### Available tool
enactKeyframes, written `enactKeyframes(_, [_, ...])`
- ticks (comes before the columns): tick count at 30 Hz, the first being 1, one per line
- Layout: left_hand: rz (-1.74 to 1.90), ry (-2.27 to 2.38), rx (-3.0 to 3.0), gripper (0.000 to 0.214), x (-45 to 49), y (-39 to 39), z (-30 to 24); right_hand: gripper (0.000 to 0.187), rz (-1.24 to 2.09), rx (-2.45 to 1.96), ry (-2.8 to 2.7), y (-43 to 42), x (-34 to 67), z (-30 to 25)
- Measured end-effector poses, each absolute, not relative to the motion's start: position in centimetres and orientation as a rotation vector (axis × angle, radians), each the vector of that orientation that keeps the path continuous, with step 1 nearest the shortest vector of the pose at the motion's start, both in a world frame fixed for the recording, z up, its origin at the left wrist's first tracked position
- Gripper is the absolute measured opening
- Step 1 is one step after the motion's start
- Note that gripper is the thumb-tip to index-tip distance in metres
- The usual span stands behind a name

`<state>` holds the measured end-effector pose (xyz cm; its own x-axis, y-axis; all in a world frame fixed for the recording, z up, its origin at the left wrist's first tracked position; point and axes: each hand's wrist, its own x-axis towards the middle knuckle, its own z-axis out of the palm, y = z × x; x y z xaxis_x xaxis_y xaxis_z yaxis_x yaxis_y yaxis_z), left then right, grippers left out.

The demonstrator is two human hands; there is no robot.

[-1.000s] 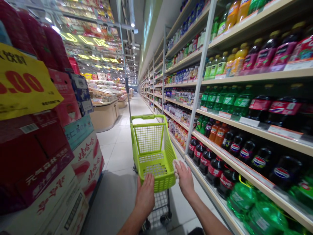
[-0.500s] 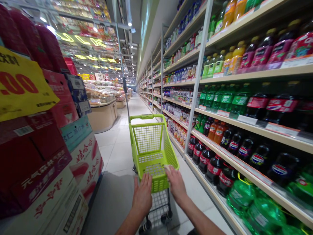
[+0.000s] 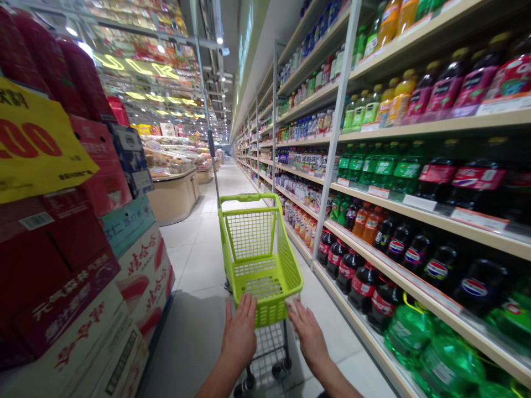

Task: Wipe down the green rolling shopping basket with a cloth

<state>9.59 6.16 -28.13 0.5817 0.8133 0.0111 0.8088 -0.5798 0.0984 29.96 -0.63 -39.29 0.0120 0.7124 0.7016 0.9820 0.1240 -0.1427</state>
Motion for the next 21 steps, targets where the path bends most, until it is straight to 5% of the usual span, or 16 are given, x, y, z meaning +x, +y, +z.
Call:
enactKeyframes(8, [0.119, 1.332, 2.754, 0.077, 9.2, 6.6, -28.7, 0.046, -0.519, -1.618, -1.493, 1.0, 29.5, -34.7])
enactKeyframes(15, [0.119, 1.279, 2.752, 0.08, 8.8, 7.2, -28.8, 0.057, -0.345, -1.606, -1.56, -0.5, 25.4, -41.7])
enactKeyframes(21, [0.069, 1.35, 2.838, 0.075, 6.9, 8.5, -28.3, 0.052, -0.388, -1.48, -1.498, 0.7, 23.2, -37.4])
